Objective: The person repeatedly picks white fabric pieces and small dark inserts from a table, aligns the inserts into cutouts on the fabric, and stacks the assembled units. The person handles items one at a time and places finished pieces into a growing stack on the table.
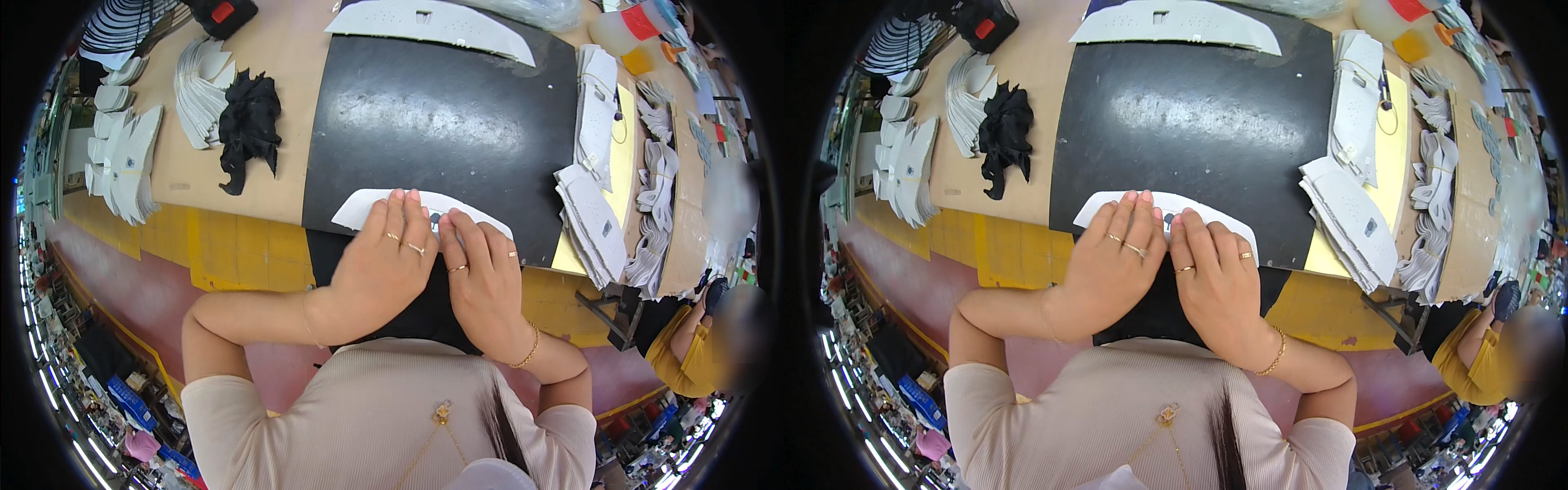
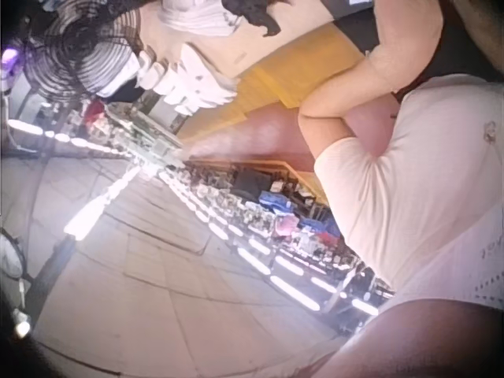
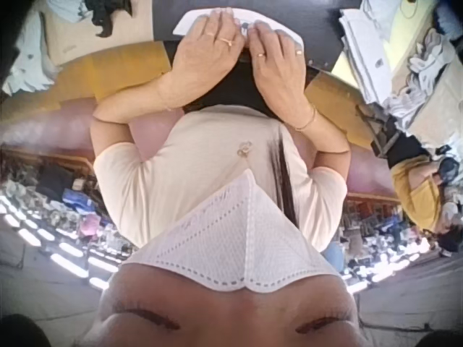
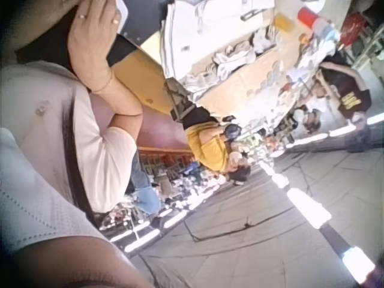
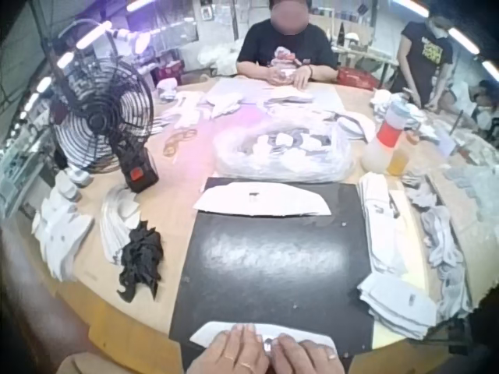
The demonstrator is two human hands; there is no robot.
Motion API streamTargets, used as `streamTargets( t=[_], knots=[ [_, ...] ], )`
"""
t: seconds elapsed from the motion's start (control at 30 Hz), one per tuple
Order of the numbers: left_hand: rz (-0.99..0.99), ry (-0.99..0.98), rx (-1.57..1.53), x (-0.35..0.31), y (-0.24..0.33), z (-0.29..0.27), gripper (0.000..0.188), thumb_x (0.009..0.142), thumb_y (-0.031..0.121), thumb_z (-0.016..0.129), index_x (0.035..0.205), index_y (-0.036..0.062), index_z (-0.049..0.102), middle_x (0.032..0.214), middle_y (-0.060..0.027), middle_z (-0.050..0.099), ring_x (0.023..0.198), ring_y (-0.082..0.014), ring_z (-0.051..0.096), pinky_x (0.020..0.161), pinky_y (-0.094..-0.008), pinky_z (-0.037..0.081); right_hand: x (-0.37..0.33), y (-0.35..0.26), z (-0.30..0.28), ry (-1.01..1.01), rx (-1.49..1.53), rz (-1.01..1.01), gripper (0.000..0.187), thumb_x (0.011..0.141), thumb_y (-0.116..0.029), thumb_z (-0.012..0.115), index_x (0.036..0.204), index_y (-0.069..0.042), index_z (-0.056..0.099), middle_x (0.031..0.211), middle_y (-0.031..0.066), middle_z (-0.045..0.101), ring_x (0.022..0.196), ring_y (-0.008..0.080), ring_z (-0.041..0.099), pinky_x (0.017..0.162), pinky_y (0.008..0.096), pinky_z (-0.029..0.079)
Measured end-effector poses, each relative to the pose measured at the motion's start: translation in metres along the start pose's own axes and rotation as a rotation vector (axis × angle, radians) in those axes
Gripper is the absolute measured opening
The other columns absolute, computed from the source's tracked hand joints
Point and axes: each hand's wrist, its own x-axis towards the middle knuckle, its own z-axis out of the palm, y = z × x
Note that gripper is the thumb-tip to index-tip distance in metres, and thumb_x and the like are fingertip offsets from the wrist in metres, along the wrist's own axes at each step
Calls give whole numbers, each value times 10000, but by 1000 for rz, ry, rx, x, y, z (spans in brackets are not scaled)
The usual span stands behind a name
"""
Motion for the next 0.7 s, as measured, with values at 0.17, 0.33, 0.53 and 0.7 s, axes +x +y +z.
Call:
streamTargets(
  t=[0.17,0.33,0.53,0.7],
  knots=[
    [-92,-13,-631,4,-50,-17,198,866,68,647,1042,4,712,1218,-175,697,1072,-322,678,988,-420,505,10,5,3,54,96,14,450,834,-67,645,1280,-12,661,1180,97,597,1023,254,569,887,379,475],
    [-290,-21,-942,30,-111,-18,230,955,110,649,1145,0,717,1106,-150,739,1020,-302,708,897,-371,536,20,13,-6,75,171,117,478,832,-176,763,1281,-39,672,1243,81,615,1093,263,569,949,419,413],
    [-445,317,-411,116,-179,32,359,954,215,684,1263,32,691,1202,-204,653,1112,-389,633,975,-420,490,14,12,-4,129,235,160,448,806,-210,801,1210,-60,679,1296,89,612,1179,304,559,985,438,394],
    [-422,246,-254,148,-198,57,293,942,221,689,1157,30,744,1098,-200,679,1055,-408,642,923,-466,499,9,22,-15,143,519,151,185,845,-58,755,1015,-55,682,943,75,678,874,276,655,820,357,476]
  ],
)
